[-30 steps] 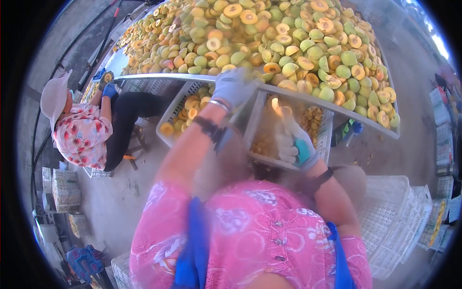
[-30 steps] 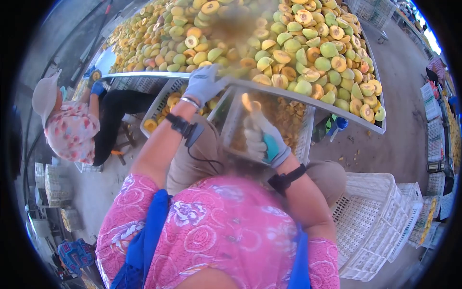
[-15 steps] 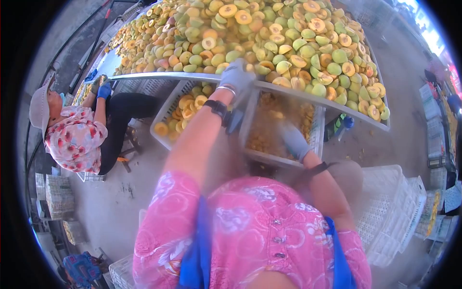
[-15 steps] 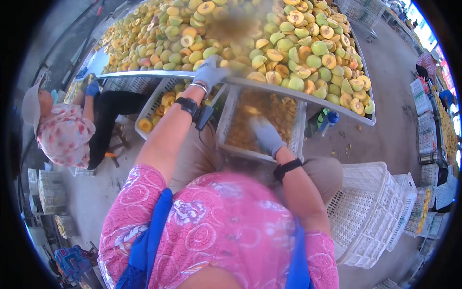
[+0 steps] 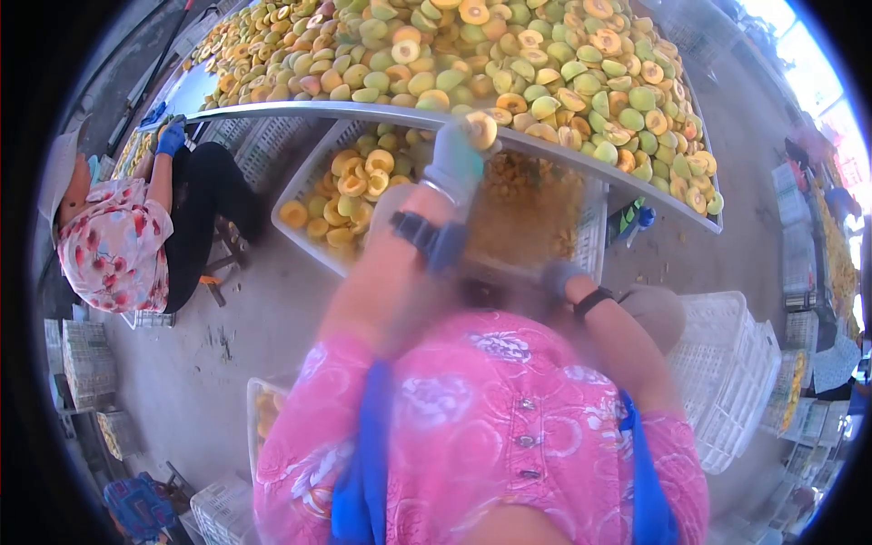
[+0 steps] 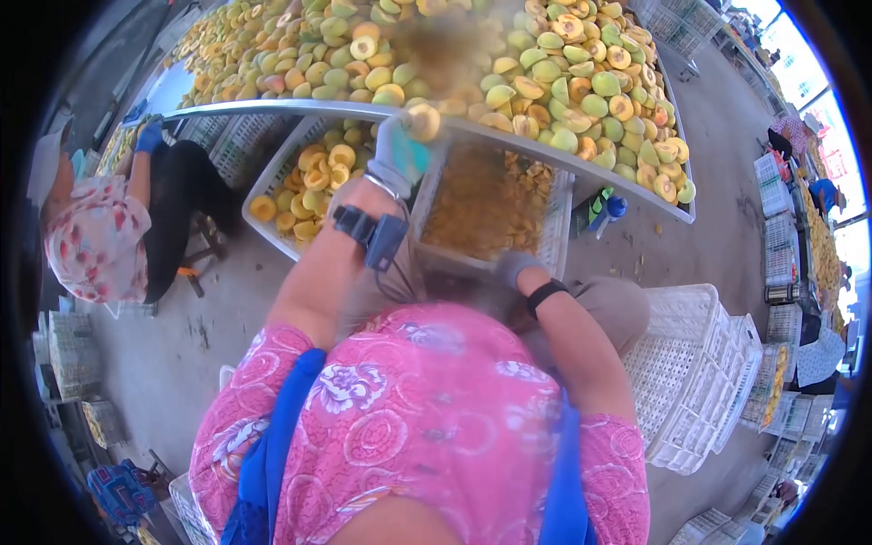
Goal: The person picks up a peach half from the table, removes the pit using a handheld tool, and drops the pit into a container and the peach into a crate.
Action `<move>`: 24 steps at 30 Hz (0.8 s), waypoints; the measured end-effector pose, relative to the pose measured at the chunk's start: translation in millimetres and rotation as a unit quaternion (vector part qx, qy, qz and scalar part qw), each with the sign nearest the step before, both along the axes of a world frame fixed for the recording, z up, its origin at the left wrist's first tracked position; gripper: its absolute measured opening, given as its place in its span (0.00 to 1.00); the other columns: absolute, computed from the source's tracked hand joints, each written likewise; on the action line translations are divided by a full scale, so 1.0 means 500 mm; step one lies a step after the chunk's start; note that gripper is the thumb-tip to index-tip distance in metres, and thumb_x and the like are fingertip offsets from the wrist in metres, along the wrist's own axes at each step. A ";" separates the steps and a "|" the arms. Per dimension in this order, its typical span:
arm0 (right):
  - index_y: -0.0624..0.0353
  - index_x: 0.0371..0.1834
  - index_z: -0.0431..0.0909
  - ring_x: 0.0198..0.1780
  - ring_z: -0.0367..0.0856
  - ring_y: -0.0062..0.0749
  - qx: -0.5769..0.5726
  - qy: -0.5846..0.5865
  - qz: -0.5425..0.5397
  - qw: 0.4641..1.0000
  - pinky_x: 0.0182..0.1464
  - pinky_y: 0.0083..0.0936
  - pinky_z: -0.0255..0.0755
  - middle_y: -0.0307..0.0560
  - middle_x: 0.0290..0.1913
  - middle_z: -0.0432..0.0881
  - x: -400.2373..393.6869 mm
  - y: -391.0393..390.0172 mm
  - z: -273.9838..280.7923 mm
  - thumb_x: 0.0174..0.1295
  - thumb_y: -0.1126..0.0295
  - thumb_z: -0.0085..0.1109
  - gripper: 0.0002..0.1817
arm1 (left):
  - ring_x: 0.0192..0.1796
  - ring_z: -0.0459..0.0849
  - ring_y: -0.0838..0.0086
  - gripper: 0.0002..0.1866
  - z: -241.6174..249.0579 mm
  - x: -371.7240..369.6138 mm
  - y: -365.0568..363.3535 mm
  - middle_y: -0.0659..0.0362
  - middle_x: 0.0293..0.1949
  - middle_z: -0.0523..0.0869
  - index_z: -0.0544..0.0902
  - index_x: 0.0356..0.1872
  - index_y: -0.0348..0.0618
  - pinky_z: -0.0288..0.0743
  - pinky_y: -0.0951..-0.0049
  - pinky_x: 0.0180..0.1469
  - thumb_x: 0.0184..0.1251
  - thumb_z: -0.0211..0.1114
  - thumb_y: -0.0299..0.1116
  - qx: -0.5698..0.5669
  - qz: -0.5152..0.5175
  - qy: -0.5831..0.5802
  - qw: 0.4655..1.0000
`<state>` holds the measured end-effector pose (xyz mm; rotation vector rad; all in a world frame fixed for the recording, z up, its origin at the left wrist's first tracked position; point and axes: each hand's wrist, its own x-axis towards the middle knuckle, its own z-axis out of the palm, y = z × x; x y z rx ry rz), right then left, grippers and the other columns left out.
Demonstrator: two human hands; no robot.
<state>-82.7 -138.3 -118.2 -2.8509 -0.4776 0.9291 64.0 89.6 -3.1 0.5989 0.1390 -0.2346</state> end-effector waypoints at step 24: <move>0.52 0.53 0.73 0.20 0.67 0.16 0.585 -0.028 -0.393 0.709 0.19 0.17 0.61 0.33 0.24 0.71 0.004 0.159 0.292 0.71 0.49 0.45 0.20 | 0.43 0.81 0.73 0.15 -0.001 -0.161 -0.070 0.57 0.42 0.82 0.74 0.51 0.38 0.79 0.72 0.47 0.64 0.61 0.27 0.037 -0.080 -0.237 0.967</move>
